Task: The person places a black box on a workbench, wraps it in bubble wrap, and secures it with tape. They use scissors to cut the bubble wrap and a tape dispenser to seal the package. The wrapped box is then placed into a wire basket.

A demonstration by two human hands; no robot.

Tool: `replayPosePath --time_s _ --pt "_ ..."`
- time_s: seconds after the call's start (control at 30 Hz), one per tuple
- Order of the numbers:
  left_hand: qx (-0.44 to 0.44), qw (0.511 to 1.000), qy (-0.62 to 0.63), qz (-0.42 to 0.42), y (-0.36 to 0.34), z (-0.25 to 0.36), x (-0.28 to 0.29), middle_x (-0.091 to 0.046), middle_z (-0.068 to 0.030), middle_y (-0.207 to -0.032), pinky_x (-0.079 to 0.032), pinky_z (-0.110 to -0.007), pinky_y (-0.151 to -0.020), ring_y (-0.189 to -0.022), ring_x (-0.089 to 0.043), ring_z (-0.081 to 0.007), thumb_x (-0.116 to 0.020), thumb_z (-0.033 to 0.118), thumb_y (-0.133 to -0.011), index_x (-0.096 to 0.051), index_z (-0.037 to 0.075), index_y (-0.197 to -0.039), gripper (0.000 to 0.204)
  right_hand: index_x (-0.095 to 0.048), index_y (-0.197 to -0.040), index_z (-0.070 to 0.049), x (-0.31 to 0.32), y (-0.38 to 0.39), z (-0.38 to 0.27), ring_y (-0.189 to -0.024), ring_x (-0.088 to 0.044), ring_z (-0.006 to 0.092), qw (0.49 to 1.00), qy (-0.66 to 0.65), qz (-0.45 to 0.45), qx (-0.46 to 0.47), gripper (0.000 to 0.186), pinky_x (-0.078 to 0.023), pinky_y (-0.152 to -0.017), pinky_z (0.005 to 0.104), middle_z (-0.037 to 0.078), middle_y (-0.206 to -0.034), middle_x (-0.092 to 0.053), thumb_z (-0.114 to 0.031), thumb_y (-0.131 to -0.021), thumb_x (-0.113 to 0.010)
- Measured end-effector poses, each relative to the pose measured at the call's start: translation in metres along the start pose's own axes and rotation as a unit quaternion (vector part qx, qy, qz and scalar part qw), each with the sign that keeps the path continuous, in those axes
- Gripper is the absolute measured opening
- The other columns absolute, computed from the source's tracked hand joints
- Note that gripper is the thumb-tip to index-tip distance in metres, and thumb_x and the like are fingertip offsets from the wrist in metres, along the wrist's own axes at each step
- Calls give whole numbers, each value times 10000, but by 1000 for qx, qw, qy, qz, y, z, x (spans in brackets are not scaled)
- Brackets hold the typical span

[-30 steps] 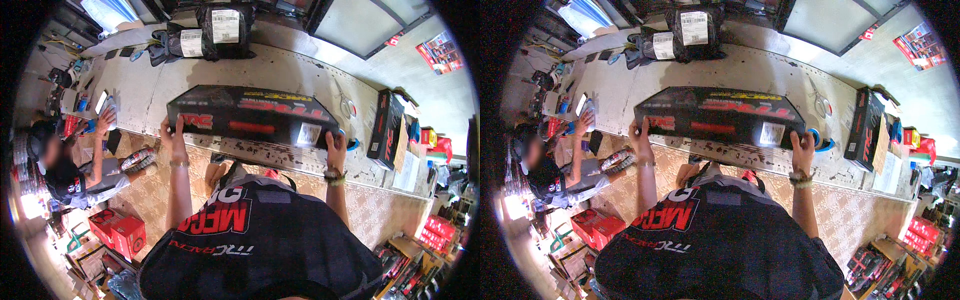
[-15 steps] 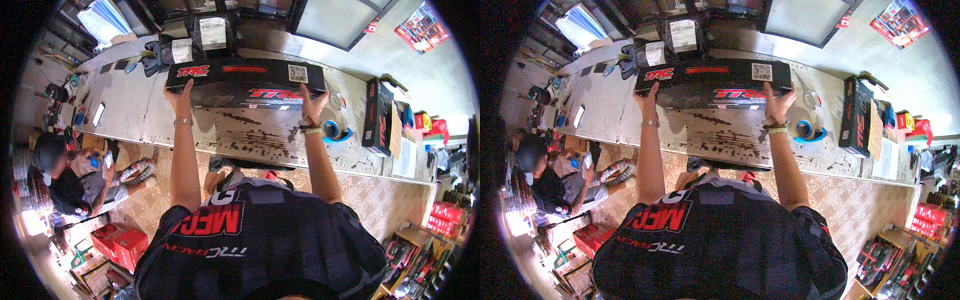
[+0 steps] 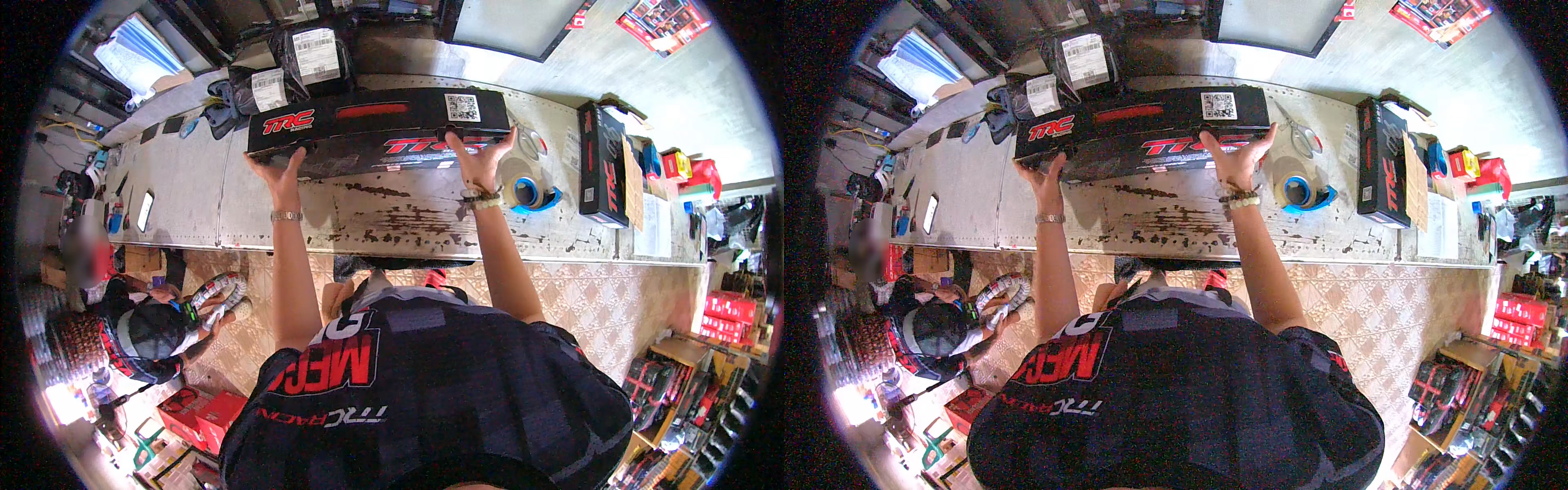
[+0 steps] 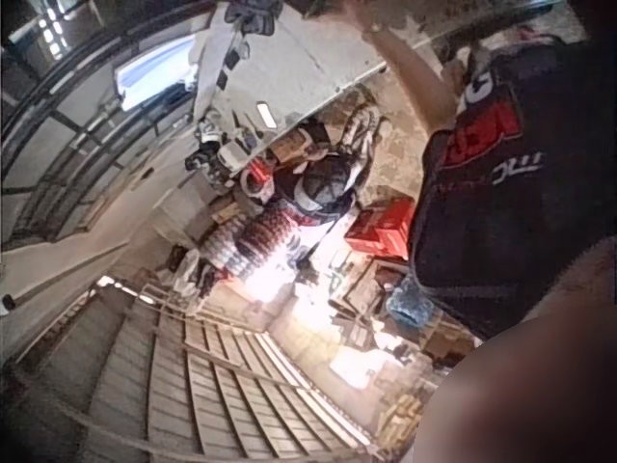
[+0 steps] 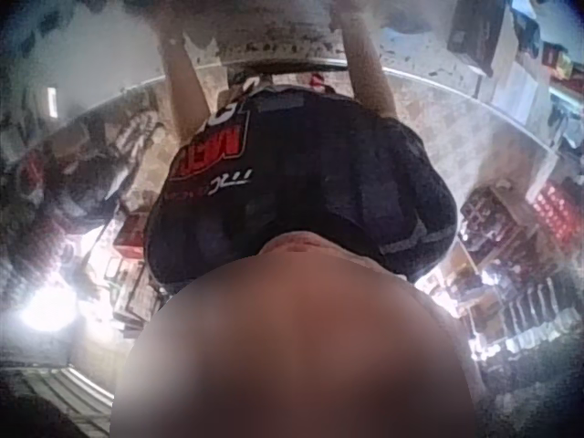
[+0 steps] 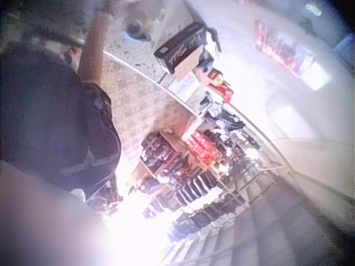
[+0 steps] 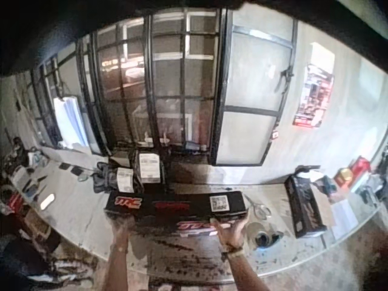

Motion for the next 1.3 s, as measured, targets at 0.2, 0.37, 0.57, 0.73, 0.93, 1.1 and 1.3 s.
replayPosePath --time_s 0.2,0.37,0.57,0.73,0.93,1.1,1.3 --pt "-4 997 -20 -72 27 13 27 -231 -74 -1483 -382 -477 -1050 -1364 -233 -254 -764 -19 -650 -102 166 -1503 1095 -195 -1416 -74 44 20 9 -1305 -344 255 993 -80 -77 -51 919 -359 -1018 436 139 -1400 -347 -55 -713 -786" --pt "161 980 65 93 65 23 60 -283 -67 -1465 -409 -472 -990 -1316 -311 -216 -683 337 -842 -252 180 -1451 762 -387 -1273 -25 94 52 -3 -1177 -436 207 957 -222 -34 -181 370 -381 -989 370 116 -1265 -454 -132 -949 -531" --pt "332 935 22 121 176 19 103 -411 -55 -1401 -435 -429 -955 -1195 -432 -198 -609 399 -908 -415 189 -1400 568 -303 -1323 -73 138 149 1 -1138 -483 227 893 -119 -21 -433 514 -433 -936 382 114 -1238 -504 -368 -970 -534" --pt "401 900 66 159 209 -6 110 -500 -69 -1315 -462 -409 -959 -1155 -500 -237 -629 380 -895 -514 156 -1306 481 -311 -1318 -63 138 179 33 -1073 -513 202 842 -224 48 -489 753 -441 -911 321 123 -1156 -536 -383 -806 -762" --pt "328 934 33 139 192 -59 112 -497 -153 -1283 -440 -426 -1012 -1189 -479 -273 -655 373 -881 -481 93 -1321 550 -482 -1247 -49 115 147 56 -1031 -554 196 864 -170 46 -472 728 -473 -855 340 118 -1142 -570 -500 -753 -770" --pt "282 947 60 141 178 -101 143 -519 -167 -1217 -488 -391 -987 -1160 -511 -270 -733 353 -816 -528 59 -1274 581 -361 -1328 -47 108 149 52 -992 -575 190 786 -38 104 -608 962 -507 -785 342 145 -1139 -550 -530 -643 -833" --pt "276 952 -19 133 172 -103 148 -551 -150 -1196 -496 -403 -968 -1138 -526 -271 -789 306 -756 -546 54 -1228 588 -269 -1348 48 116 149 35 -1020 -584 209 754 -104 115 -638 1178 -510 -837 316 189 -1177 -533 -579 -546 -863"
Point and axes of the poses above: each hand's wrist, its own y-axis away from the middle knuckle, its own x-axis out of the back of the hand, z = x × y, the point moved 2 cm from there along -y, towards the middle knuckle
